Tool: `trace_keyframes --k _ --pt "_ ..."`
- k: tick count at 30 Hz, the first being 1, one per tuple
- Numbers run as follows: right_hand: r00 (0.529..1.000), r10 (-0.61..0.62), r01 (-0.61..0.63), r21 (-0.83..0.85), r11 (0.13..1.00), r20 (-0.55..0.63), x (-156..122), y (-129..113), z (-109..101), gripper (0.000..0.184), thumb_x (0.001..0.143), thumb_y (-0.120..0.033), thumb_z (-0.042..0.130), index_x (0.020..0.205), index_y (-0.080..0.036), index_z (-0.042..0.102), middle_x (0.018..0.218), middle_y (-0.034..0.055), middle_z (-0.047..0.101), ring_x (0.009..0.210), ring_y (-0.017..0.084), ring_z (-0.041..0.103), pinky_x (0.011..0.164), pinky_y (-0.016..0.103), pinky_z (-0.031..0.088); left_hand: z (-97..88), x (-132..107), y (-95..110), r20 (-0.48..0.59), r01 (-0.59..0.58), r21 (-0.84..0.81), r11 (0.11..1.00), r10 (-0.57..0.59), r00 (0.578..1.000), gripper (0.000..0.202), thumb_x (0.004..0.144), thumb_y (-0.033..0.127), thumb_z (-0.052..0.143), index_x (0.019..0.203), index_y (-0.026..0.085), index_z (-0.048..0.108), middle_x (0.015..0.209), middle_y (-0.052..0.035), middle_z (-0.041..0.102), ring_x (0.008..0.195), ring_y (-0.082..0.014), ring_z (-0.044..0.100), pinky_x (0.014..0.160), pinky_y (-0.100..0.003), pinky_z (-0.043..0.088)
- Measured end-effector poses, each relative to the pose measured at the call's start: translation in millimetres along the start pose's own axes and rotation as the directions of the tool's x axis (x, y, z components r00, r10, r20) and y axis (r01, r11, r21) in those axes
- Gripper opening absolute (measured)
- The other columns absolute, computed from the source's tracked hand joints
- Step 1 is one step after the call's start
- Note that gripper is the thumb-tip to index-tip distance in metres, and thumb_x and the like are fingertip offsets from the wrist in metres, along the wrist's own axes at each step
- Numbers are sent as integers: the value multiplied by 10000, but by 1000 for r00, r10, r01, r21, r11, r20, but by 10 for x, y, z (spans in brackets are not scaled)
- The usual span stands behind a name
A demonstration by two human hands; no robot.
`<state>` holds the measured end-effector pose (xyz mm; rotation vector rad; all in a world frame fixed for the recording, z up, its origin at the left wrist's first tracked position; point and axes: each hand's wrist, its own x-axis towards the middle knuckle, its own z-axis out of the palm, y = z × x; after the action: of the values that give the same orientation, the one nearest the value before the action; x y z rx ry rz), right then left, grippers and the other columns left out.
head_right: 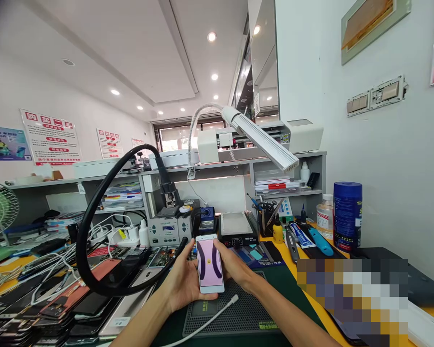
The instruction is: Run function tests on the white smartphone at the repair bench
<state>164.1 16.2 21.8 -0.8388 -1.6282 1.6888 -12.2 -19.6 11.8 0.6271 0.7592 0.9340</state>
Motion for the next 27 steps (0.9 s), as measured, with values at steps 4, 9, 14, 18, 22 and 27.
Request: trace_keyframes --k 4,9,14,18,22,27 --pt "998 41 -41 -6 999 46 -6 -48 9 740 893 -755 325 1264 -196 640 1075 125 727 961 293 647 868 419 458 -38 12 4 42 10 -55 998 -7 999 762 743 843 482 981 140 653 969 -166 699 938 -366 675 810 -507 519" --pt "996 83 -84 39 996 16 54 -4 -36 572 905 -599 409 1207 -174 643 1064 125 720 986 284 641 843 396 455 -50 30 -43 82 -30 -71 997 35 996 750 775 806 486 1062 133 650 893 -134 681 937 -368 667 806 -515 517" --pt "997 62 -63 -19 998 -39 55 11 -60 519 598 -145 598 1115 -179 622 958 56 707 883 226 633 729 314 469 -45 37 -83 112 -58 -103 993 70 991 744 788 788 494 1123 138 634 886 -130 678 925 -352 667 800 -507 519" --pt "999 17 -21 -95 995 -51 38 -7 -41 533 531 -71 600 1052 -181 609 909 27 685 866 222 622 660 284 464 -18 30 -83 114 -68 -112 991 81 990 744 806 779 476 1161 141 621 928 -144 685 927 -344 669 799 -500 522" --pt "998 -6 0 -94 996 -61 53 17 -36 532 522 -55 653 1036 -176 587 905 20 686 860 223 633 660 276 470 -7 31 -81 107 -77 -115 990 89 990 738 815 768 476 1195 150 609 994 -153 684 945 -345 668 803 -505 524" --pt "999 -28 25 -97 995 -27 38 15 -28 551 559 -64 684 1089 -178 586 942 26 713 874 223 653 717 295 492 -24 30 -93 123 -88 -111 990 101 987 718 812 755 503 1193 157 617 1029 -147 674 952 -342 667 814 -503 529"
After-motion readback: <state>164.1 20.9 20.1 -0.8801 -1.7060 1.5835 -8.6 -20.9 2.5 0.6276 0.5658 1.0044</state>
